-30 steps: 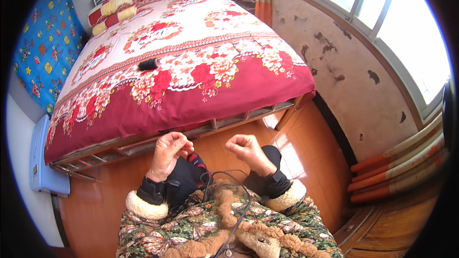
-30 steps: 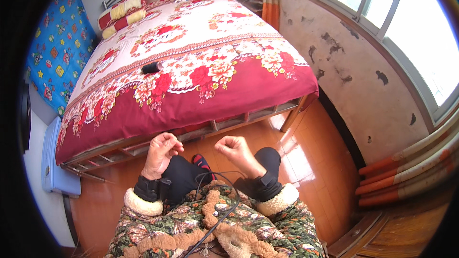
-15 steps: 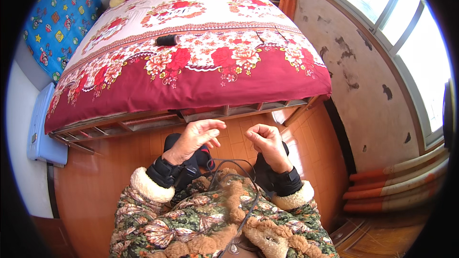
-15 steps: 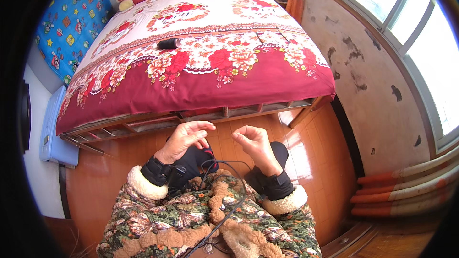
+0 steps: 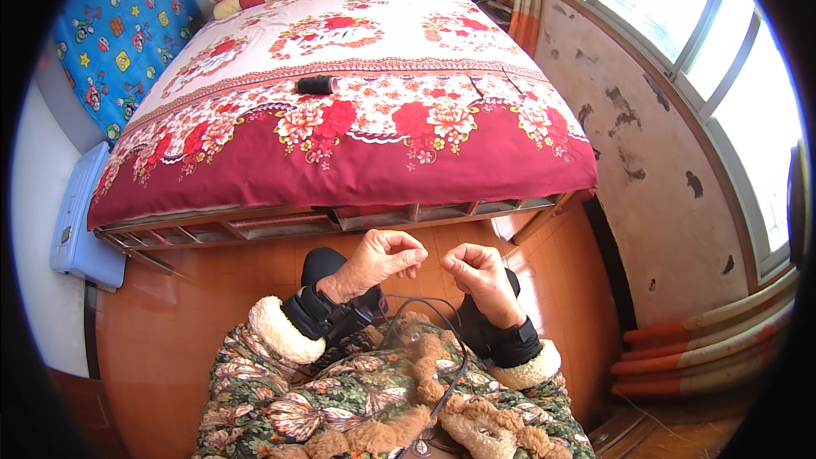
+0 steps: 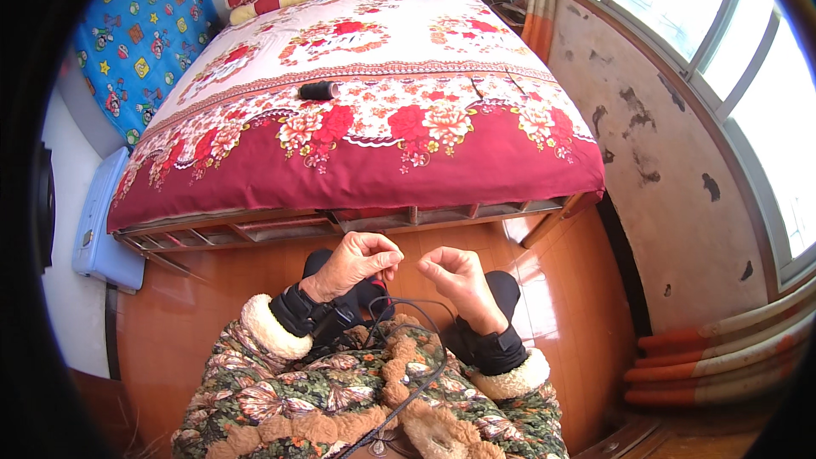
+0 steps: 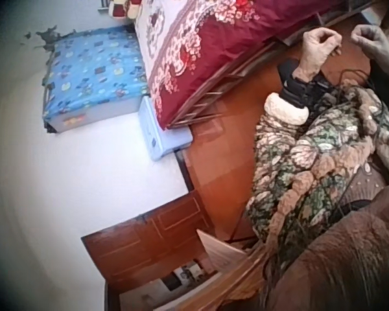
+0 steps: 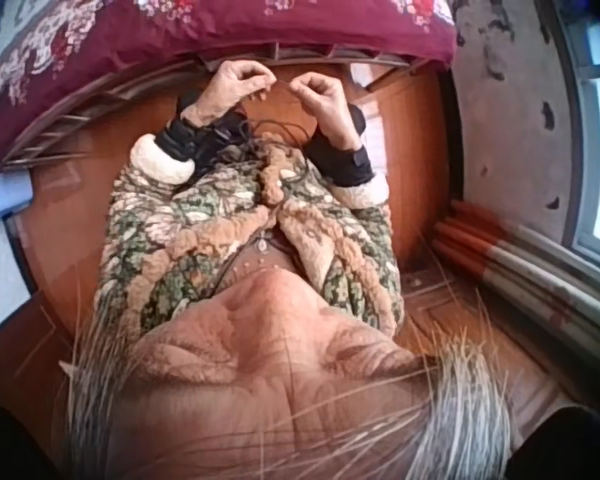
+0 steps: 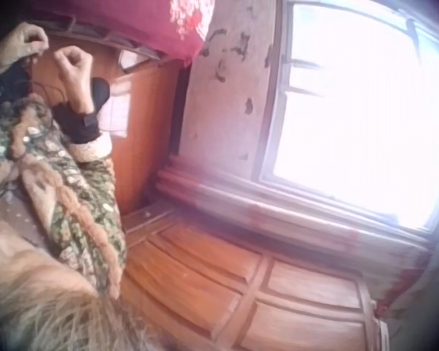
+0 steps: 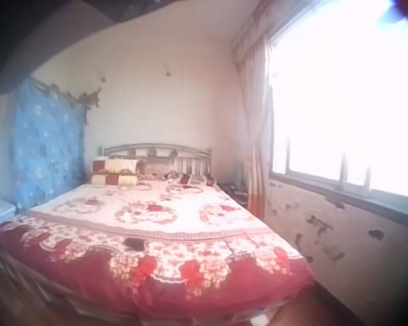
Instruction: The person sits on the floor and manipulates a black wire, stripping and twisting its ends. They use scissors to cut the wire and continue twisting the exposed strands.
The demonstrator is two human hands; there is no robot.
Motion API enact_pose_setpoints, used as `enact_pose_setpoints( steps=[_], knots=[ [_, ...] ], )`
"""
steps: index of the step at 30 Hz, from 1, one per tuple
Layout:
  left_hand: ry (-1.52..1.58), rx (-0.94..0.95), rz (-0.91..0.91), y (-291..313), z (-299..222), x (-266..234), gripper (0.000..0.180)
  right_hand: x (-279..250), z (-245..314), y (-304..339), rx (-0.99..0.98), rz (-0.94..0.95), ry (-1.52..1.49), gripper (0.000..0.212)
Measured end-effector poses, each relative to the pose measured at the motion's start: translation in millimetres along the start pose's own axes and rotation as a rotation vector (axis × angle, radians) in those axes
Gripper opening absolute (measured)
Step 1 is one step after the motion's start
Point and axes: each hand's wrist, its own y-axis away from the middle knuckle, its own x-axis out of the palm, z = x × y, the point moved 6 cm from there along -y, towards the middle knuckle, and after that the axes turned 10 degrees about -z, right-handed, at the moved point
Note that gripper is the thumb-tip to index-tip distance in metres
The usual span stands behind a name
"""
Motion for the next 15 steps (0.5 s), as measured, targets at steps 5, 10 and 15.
enact_pose_setpoints(
  steps=[5,10,15],
  knots=[
    [0.028,-0.030,-0.068,6,5,-11,0.022,-8,-8,-5,0.005,-0.140,-0.030,0.015],
    [-0.048,-0.035,-0.085,9,16,6,0.028,7,-17,-8,-0.119,-0.053,0.158,0.013],
    [0.032,-0.039,-0.142,7,18,2,0.021,12,-21,-7,-0.179,-0.012,0.190,0.015]
  ],
)
